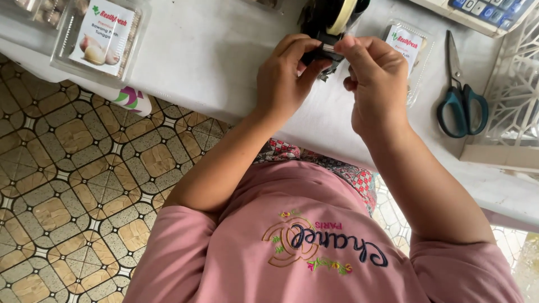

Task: Sealing small plastic containers of garlic bulbs using tape and scissors at a packaging station.

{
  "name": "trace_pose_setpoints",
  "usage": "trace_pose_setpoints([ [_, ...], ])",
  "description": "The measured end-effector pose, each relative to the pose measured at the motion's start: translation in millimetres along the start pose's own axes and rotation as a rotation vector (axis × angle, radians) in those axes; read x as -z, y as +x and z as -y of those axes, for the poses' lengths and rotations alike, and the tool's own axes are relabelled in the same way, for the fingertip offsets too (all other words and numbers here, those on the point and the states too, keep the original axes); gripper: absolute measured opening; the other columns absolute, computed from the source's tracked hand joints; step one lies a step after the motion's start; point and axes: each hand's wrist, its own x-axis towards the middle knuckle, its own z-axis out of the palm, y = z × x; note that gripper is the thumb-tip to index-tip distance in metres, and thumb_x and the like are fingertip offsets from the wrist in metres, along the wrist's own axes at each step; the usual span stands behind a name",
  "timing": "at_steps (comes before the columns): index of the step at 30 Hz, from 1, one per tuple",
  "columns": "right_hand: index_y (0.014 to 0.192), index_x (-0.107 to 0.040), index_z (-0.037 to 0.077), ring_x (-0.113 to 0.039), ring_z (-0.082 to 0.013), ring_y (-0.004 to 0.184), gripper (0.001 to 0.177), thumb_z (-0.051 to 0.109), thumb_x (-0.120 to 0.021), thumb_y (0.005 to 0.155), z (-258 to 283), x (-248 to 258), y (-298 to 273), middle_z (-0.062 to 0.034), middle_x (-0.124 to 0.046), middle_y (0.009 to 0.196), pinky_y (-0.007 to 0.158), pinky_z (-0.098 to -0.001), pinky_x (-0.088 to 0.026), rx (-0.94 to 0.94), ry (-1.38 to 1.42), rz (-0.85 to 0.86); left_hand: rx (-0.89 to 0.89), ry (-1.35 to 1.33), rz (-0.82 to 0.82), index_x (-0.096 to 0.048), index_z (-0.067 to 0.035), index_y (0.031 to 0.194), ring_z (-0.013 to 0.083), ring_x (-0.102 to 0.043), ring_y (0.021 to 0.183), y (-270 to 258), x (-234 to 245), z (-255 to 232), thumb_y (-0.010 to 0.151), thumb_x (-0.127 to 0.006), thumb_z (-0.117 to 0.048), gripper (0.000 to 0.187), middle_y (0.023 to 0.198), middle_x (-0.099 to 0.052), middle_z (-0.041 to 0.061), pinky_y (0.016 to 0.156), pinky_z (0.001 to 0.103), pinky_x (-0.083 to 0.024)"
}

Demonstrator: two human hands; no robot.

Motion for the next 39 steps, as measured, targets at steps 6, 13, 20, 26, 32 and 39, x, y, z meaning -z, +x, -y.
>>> trace_pose_setpoints([
  [6, 0.094, -0.075, 0.012, -0.049, -0.008, 0.06, 0.017, 0.029, -0.075, 0.094, -6, 16, -54, 0.0026, -0.057, 0.065, 0.059, -0.0209, -0.039, 0.002, 0.101, 0.113, 0.116, 0.054, 0.029, -0.071, -0.017, 0.107, 0.0128, -0.071, 0.064, 1, 0, -4, 0.092, -0.064, -0.049, 0.036, 0.115, -0.069, -0.008, 0.063, 0.029, -0.051],
  [13, 0.09, -0.07, 0.006, -0.05, -0.0118, 0.067, 0.014, 0.016, -0.068, 0.1, -25, 22, -100, -0.0072, -0.07, 0.088, 0.064, -0.0224, -0.042, -0.048, 0.217, 0.154, -0.007, 0.054, -0.024, -0.069, -0.015, 0.107, 0.0103, -0.066, 0.06, -1, -3, 3, 0.093, -0.075, -0.037, 0.027, 0.114, -0.068, -0.006, 0.063, 0.026, -0.053],
  [20, 0.093, -0.072, 0.005, -0.053, -0.0104, 0.065, 0.014, 0.018, -0.069, 0.098, -45, 20, -105, -0.0046, -0.068, 0.083, 0.062, -0.0207, -0.045, -0.108, 0.146, 0.121, -0.058, -0.094, -0.016, -0.066, -0.012, 0.112, 0.0105, -0.062, 0.062, 1, 0, 6, 0.094, -0.078, -0.025, 0.025, 0.111, -0.067, 0.001, 0.064, 0.024, -0.056],
  [26, 0.093, -0.072, 0.006, -0.046, -0.0082, 0.064, 0.016, 0.02, -0.068, 0.099, -60, 14, -103, -0.0044, -0.072, 0.097, 0.058, -0.0214, -0.04, -0.067, 0.177, 0.194, 0.385, -0.469, 0.005, -0.065, -0.014, 0.09, 0.0105, -0.059, 0.055, -7, 16, -24, 0.092, -0.066, -0.035, 0.022, 0.083, -0.067, -0.001, 0.045, 0.022, -0.048],
  [32, 0.098, -0.076, 0.004, -0.046, -0.0071, 0.064, 0.017, 0.02, -0.073, 0.095, -71, 14, -99, -0.0001, -0.063, 0.075, 0.058, -0.0207, -0.039, -0.142, 0.155, 0.201, 0.681, -0.524, 0.164, -0.074, -0.014, 0.087, 0.0068, -0.057, 0.054, 9, 24, -53, 0.081, -0.072, -0.046, 0.032, 0.078, -0.074, 0.001, 0.051, 0.021, -0.048],
  [39, 0.1, -0.075, 0.003, -0.037, -0.0068, 0.064, 0.013, 0.015, -0.07, 0.098, -87, 20, -92, 0.0034, -0.052, 0.072, 0.055, -0.0227, -0.031, -0.101, 0.182, 0.207, 0.583, -0.588, 0.112, -0.078, -0.005, 0.096, 0.0069, -0.059, 0.054, 2, 7, -35, 0.085, -0.079, -0.024, 0.022, 0.078, -0.078, 0.01, 0.046, 0.018, -0.049],
])
